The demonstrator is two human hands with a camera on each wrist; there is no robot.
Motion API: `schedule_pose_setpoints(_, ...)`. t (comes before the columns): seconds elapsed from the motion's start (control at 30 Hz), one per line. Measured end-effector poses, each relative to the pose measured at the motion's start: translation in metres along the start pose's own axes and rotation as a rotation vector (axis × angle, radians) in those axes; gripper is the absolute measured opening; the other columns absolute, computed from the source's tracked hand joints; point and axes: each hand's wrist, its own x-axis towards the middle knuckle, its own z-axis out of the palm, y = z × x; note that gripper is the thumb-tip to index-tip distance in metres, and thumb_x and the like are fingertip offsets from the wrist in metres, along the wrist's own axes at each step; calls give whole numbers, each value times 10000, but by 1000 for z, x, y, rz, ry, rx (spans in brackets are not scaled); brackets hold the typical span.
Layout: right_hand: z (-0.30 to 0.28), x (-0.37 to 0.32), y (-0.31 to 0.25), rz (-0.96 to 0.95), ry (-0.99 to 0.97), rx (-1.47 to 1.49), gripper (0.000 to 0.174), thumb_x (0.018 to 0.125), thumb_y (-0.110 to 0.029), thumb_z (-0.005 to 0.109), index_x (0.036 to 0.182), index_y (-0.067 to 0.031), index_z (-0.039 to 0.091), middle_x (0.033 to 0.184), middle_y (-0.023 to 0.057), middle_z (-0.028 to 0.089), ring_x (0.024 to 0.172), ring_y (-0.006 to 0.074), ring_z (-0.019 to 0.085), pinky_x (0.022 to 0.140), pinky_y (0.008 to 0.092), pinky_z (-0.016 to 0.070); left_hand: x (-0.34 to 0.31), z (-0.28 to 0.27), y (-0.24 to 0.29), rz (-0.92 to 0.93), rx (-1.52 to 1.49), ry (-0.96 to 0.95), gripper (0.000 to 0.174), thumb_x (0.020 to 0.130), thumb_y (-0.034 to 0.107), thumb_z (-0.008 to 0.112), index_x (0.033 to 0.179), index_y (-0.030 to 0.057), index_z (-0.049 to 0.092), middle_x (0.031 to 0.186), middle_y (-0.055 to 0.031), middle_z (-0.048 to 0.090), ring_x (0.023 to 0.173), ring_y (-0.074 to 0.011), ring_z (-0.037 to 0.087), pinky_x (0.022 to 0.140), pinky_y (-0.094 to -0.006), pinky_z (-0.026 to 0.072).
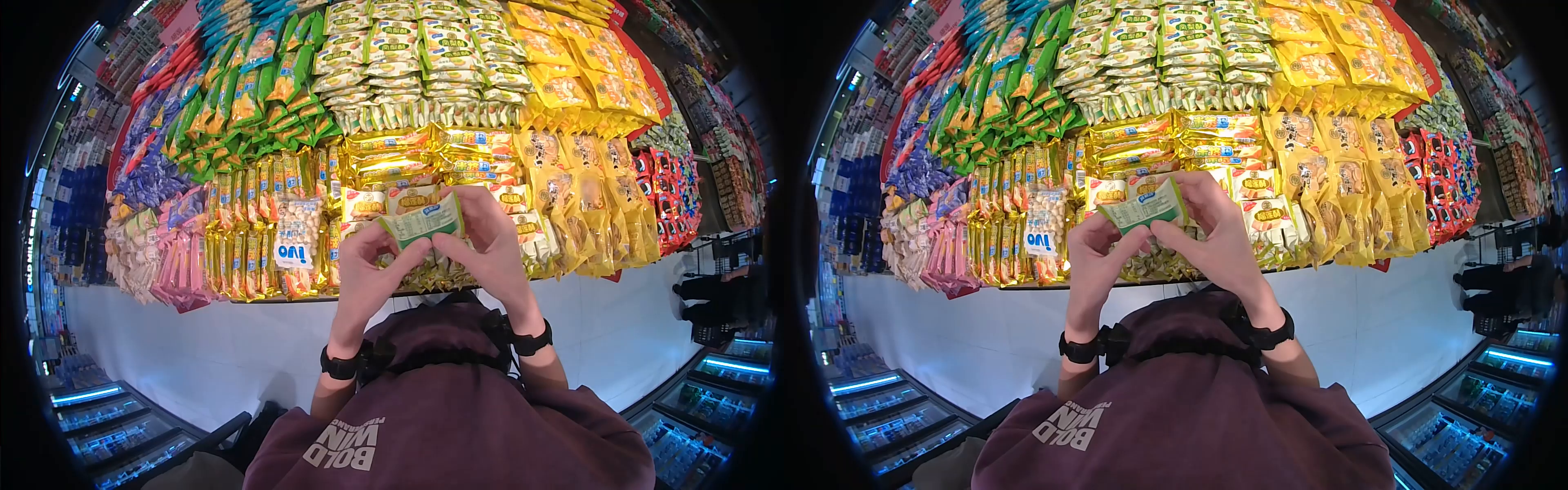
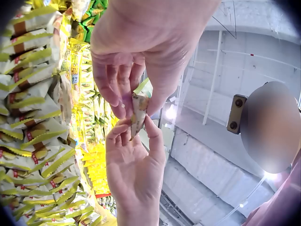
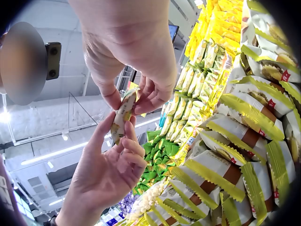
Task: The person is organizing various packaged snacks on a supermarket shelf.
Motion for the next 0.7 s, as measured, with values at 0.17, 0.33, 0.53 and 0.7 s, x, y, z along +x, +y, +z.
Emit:
schedule_pose_setpoints(0.17,1,-1,-7,65,11,63,493,876,-22,754,1315,-28,530,1188,96,666,1114,150,630,986,317,488,0,4,8,-35,-90,18,190,926,99,746,1060,-31,711,801,-32,717,702,-70,664,629,-215,486)
schedule_pose_setpoints(0.33,2,2,-2,-243,107,-473,440,857,-42,769,1260,-1,598,1191,128,677,1054,167,659,899,321,521,-1,7,9,27,-35,126,216,916,56,744,1101,-48,707,838,-30,722,729,-65,657,645,-205,485)
schedule_pose_setpoints(0.53,9,-8,11,-150,24,-326,315,931,-76,701,1216,36,625,1168,148,699,922,184,701,865,317,539,-3,10,5,193,-31,140,304,925,10,715,1227,-19,699,916,-45,733,747,-69,652,677,-207,505)
schedule_pose_setpoints(0.7,17,-11,8,18,3,-65,279,1023,-105,595,1251,54,572,1150,139,707,967,168,698,898,313,535,-4,14,5,155,-16,112,339,936,6,700,1275,16,692,916,-55,727,749,-78,663,655,-211,515)
